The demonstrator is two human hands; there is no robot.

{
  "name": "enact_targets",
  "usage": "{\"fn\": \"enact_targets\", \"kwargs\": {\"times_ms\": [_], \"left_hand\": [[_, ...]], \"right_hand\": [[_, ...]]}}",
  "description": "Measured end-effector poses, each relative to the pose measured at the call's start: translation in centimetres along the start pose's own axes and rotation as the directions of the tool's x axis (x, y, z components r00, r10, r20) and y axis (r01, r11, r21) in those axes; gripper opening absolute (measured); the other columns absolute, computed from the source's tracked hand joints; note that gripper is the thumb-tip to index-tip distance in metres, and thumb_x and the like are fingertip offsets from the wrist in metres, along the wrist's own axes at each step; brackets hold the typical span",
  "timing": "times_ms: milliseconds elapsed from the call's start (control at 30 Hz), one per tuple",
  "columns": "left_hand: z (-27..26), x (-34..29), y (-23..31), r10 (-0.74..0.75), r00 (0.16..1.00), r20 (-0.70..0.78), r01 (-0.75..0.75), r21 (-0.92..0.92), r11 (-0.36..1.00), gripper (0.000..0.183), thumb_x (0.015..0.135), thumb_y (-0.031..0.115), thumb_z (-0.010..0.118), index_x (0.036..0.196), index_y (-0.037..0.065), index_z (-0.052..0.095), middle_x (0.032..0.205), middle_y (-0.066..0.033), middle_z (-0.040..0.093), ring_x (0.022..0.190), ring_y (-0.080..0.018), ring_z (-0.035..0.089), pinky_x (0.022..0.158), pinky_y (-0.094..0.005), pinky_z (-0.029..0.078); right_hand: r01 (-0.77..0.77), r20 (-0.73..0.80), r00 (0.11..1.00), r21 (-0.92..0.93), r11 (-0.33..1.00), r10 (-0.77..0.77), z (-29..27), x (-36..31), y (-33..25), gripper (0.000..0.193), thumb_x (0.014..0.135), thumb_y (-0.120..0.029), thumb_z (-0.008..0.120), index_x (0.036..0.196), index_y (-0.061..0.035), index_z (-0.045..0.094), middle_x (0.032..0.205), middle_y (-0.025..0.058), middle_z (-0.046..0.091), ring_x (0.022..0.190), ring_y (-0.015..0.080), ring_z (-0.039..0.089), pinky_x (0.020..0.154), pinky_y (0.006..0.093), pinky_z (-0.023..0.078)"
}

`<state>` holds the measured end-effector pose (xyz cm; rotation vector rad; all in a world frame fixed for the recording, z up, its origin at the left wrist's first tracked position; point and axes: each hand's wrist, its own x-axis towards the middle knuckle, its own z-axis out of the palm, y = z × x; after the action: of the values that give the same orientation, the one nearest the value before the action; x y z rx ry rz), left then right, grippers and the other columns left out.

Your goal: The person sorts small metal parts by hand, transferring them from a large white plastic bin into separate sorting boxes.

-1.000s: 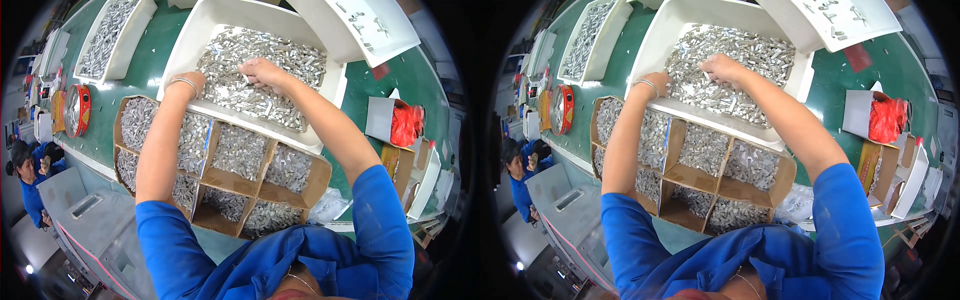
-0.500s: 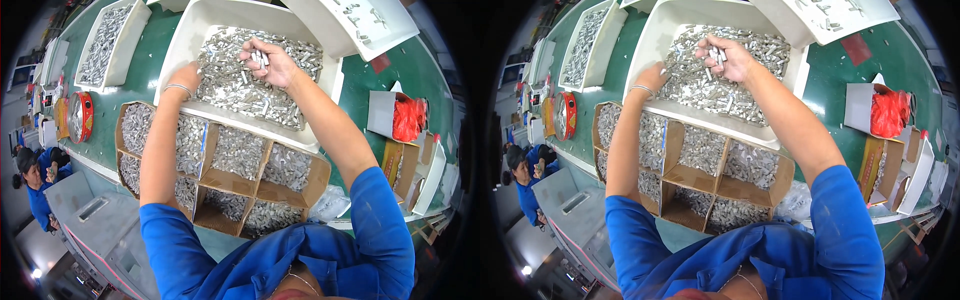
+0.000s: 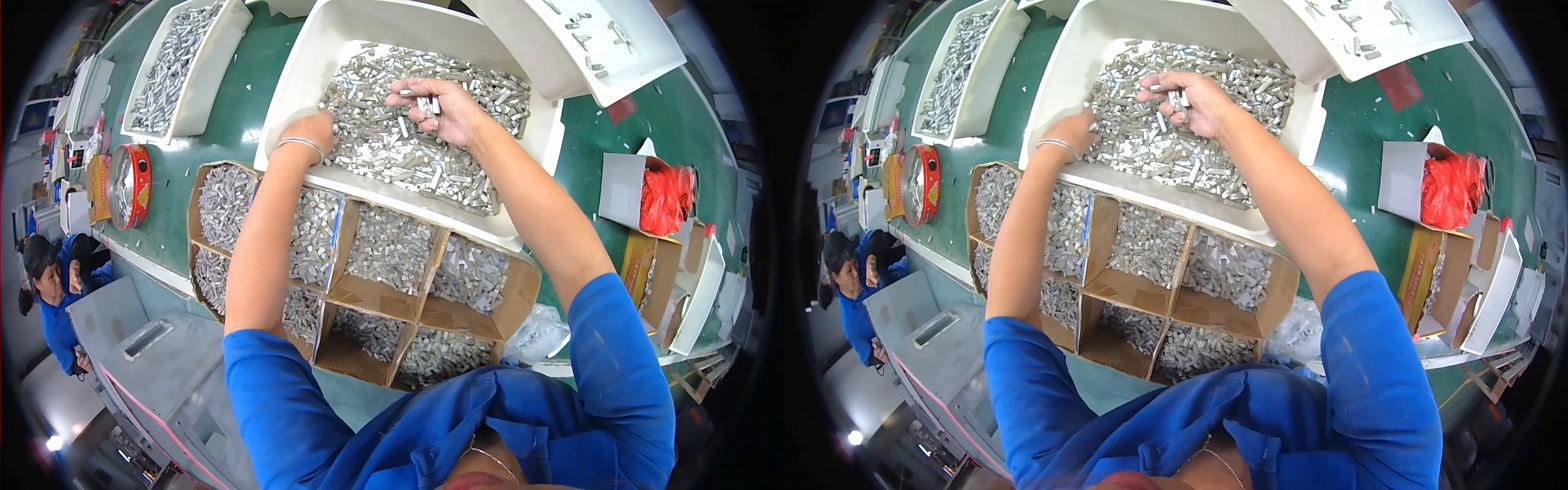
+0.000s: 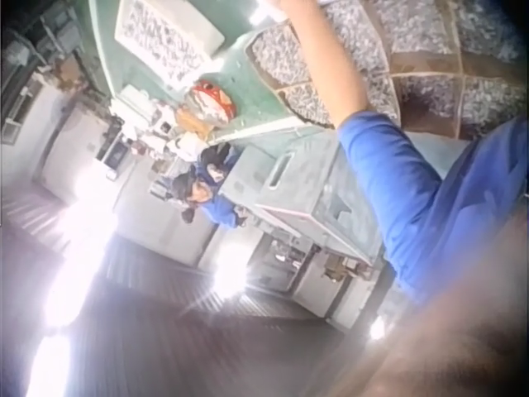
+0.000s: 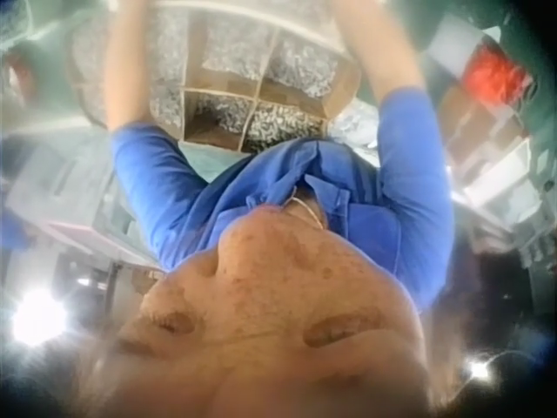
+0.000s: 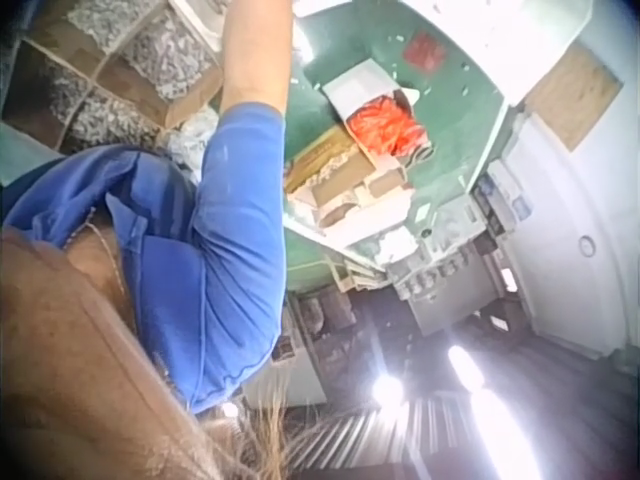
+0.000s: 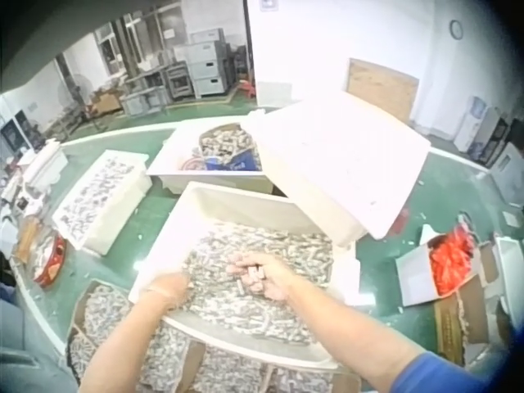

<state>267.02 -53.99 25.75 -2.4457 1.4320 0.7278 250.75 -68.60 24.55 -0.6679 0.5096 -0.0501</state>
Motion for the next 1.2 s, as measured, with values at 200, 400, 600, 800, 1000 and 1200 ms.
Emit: {"fn": "enact_targets", "kwargs": {"times_ms": [200, 400, 600, 800, 1000, 1200], "left_hand": [[0.3, 0.7, 0.9, 0.046, 0.993, 0.107, -0.055, 0.091, 0.994, 0.023, 0.072, 0.012, 0.053, 0.091, 0.0, 0.053, 0.094, -0.0198, 0.056, 0.092, -0.031, 0.053, 0.078, -0.0373, 0.043], [0.7, 1.1, -1.2, 0.098, 0.992, -0.075, -0.102, -0.056, 0.993, 0.023, 0.069, 0.018, 0.052, 0.085, 0.002, 0.054, 0.082, -0.0167, 0.059, 0.072, -0.0272, 0.058, 0.063, -0.0339, 0.046], [-3.6, 0.4, 1.4, -0.072, 0.995, 0.072, 0.085, -0.976, 0.199, 0.005, 0.071, 0.012, 0.043, 0.072, 0.008, 0.046, 0.054, -0.0025, 0.046, 0.042, -0.0079, 0.037, 0.039, -0.0197, 0.03], [0.1, 4.1, 1.0, 0.08, 0.975, -0.209, -0.08, 0.009, 0.997, 0.022, 0.075, 0.017, 0.048, 0.095, 0.006, 0.053, 0.084, -0.0151, 0.059, 0.078, -0.0266, 0.058, 0.07, -0.0364, 0.045], [0.6, 3.7, 1.4, 0.102, 0.992, -0.074, -0.105, -0.035, 0.994, 0.026, 0.076, 0.018, 0.047, 0.099, 0.007, 0.053, 0.096, -0.0174, 0.056, 0.092, -0.031, 0.053, 0.081, -0.039, 0.04], [-0.5, 3.7, -0.5, -0.092, 0.984, -0.15, 0.019, -0.433, 0.901, 0.031, 0.073, 0.027, 0.055, 0.093, 0.003, 0.055, 0.093, -0.0202, 0.056, 0.089, -0.0342, 0.052, 0.078, -0.0399, 0.04]], "right_hand": [[0.008, -0.195, 0.973, -0.513, 0.859, -0.126, -0.8, 0.8, 0.9, 0.023, 0.08, -0.025, 0.051, 0.086, -0.003, 0.053, 0.081, 0.0085, 0.058, 0.049, 0.0079, 0.044, 0.043, 0.0206, 0.038], [-0.187, -0.122, 0.962, -0.946, -0.266, -0.244, 1.7, 0.3, 3.7, 0.022, 0.078, -0.024, 0.05, 0.089, -0.0053, 0.051, 0.082, 0.0145, 0.059, 0.082, 0.0297, 0.056, 0.068, 0.0416, 0.043], [-0.099, -0.148, 0.963, -0.972, 0.212, -0.227, -0.9, 1.3, 2.4, 0.019, 0.078, -0.02, 0.047, 0.084, -0.0028, 0.052, 0.067, 0.0092, 0.055, 0.056, 0.0192, 0.052, 0.047, 0.0327, 0.041], [0.061, -0.074, 0.996, 0.063, 0.996, -0.056, -1.0, 0.3, -0.9, 0.015, 0.082, -0.019, 0.04, 0.076, -0.0057, 0.046, 0.06, 0.0024, 0.048, 0.04, 0.0059, 0.035, 0.029, 0.0179, 0.024], [0.128, -0.154, 0.966, -0.402, 0.907, -0.205, -1.0, 1.2, -1.9, 0.017, 0.077, -0.015, 0.044, 0.087, -0.004, 0.053, 0.066, 0.0056, 0.052, 0.044, 0.0079, 0.039, 0.033, 0.0198, 0.029], [-0.108, 0.009, 0.952, -0.925, -0.365, -0.305, 0.3, 3.2, -0.1, 0.021, 0.078, -0.02, 0.044, 0.091, -0.0077, 0.055, 0.089, 0.0169, 0.058, 0.085, 0.0298, 0.056, 0.07, 0.0392, 0.045]]}}
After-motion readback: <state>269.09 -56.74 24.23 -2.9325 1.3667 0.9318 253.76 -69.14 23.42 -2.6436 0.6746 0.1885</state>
